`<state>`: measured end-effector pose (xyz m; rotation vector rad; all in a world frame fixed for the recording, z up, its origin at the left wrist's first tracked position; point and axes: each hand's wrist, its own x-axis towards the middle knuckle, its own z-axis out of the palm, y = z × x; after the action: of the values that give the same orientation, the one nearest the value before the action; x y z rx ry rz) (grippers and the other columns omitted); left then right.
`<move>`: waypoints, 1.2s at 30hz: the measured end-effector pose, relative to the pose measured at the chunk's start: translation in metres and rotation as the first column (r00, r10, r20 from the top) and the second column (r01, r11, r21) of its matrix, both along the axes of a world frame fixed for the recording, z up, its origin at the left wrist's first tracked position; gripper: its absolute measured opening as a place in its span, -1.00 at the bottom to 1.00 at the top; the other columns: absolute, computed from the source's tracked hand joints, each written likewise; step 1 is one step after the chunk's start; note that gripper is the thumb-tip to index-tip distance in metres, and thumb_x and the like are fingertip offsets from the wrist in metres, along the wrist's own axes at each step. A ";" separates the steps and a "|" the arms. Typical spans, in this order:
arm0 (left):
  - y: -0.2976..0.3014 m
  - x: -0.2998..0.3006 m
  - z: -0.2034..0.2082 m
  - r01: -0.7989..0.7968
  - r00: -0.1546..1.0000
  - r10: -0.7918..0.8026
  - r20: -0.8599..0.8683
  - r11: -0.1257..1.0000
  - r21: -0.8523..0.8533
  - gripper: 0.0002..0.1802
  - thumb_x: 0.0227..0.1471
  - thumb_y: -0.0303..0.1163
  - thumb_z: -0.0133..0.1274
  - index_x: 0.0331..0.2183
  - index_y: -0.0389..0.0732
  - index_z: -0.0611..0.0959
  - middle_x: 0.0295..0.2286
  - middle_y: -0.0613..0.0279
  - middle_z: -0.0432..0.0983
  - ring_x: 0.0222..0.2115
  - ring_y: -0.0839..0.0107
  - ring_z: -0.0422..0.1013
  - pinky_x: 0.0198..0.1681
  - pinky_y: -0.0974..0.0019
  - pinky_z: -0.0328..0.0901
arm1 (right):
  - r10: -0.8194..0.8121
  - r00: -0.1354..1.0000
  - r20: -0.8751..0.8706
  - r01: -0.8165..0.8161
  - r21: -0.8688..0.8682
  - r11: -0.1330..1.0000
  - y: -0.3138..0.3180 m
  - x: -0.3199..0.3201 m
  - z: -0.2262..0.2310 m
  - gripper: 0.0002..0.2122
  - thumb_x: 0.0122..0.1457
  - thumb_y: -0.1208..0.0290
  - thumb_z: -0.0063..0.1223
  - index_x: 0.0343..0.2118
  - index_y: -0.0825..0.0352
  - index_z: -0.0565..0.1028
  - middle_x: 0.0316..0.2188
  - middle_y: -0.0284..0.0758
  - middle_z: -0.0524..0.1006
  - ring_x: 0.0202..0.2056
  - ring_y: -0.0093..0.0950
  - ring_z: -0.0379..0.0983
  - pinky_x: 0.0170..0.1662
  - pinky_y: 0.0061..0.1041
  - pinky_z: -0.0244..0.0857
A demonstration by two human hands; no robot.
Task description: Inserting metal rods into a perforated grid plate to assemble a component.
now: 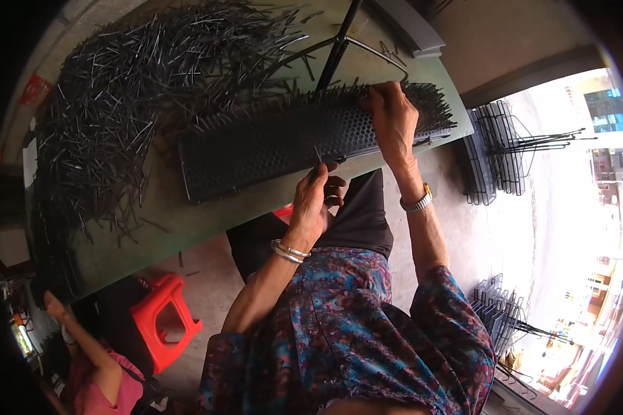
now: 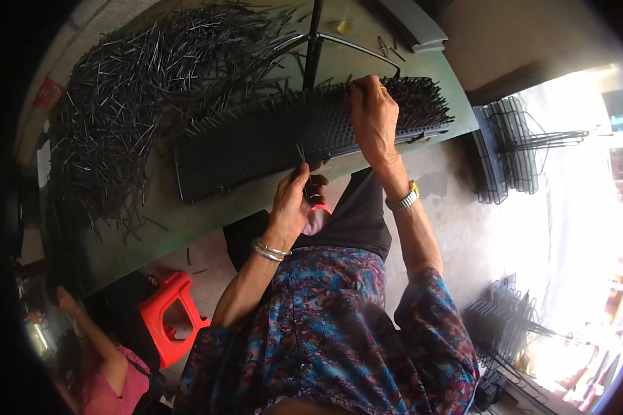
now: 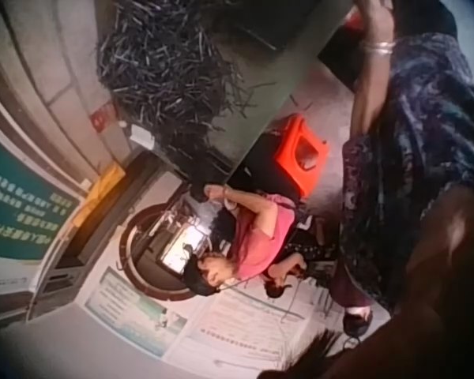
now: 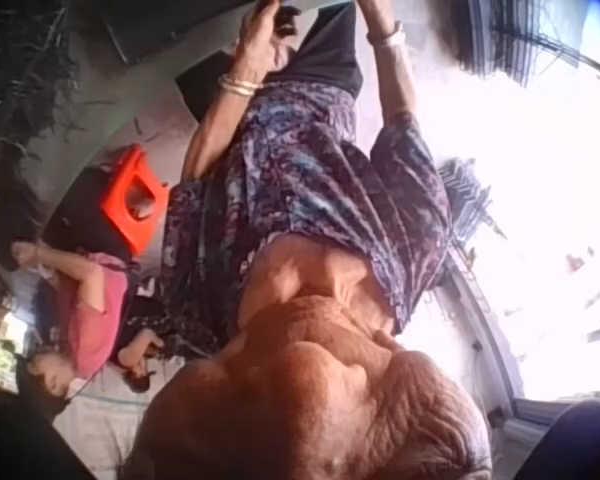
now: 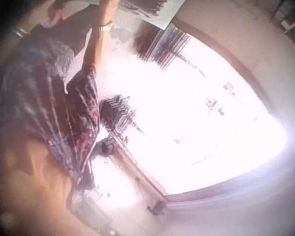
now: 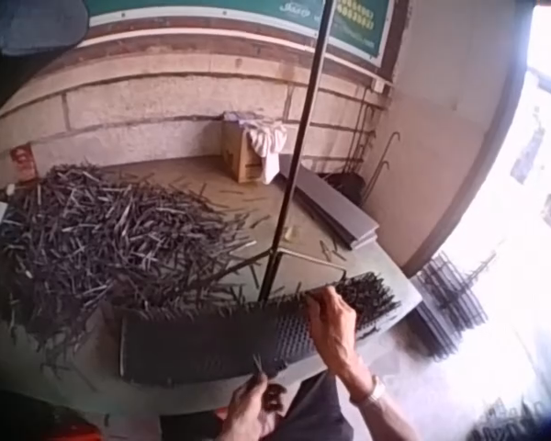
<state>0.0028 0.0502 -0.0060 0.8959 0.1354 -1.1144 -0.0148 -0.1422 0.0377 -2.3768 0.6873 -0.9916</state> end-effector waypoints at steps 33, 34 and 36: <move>0.001 -0.004 -0.007 -0.003 1.000 0.001 -0.019 0.996 -0.088 -0.65 0.16 -0.22 0.04 -0.15 -0.31 0.56 -0.43 0.12 0.53 -0.59 0.65 0.27 -0.58 0.58 0.13 | 0.181 0.983 0.024 -0.181 0.026 0.983 -0.008 -0.001 0.008 -0.96 0.11 0.57 0.00 -0.37 0.40 0.43 -0.53 -0.15 0.51 -0.50 -0.22 0.49 -0.43 -0.39 0.33; 0.002 -0.004 -0.006 0.001 1.000 -0.004 -0.026 0.996 -0.091 -0.64 0.16 -0.22 0.04 -0.15 -0.31 0.56 -0.44 0.12 0.53 -0.59 0.65 0.28 -0.58 0.58 0.14 | 0.173 0.985 -0.009 -0.173 0.021 0.985 -0.009 -0.002 0.006 -0.95 0.14 0.56 0.01 -0.35 0.41 0.44 -0.51 -0.18 0.52 -0.44 -0.35 0.54 -0.41 -0.49 0.35; 0.002 -0.003 -0.008 0.000 0.999 -0.003 -0.032 0.996 -0.095 -0.64 0.16 -0.22 0.04 -0.15 -0.31 0.56 -0.44 0.12 0.53 -0.59 0.65 0.28 -0.58 0.57 0.14 | 0.167 0.985 -0.042 -0.166 0.016 0.986 -0.011 -0.002 0.002 -0.93 0.17 0.55 0.02 -0.33 0.43 0.46 -0.48 -0.20 0.54 -0.39 -0.48 0.59 -0.39 -0.59 0.37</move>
<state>-0.0007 0.0521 -0.0141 0.7941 0.1070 -1.1279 -0.0169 -0.1532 0.0400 -2.4061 0.4986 -0.8656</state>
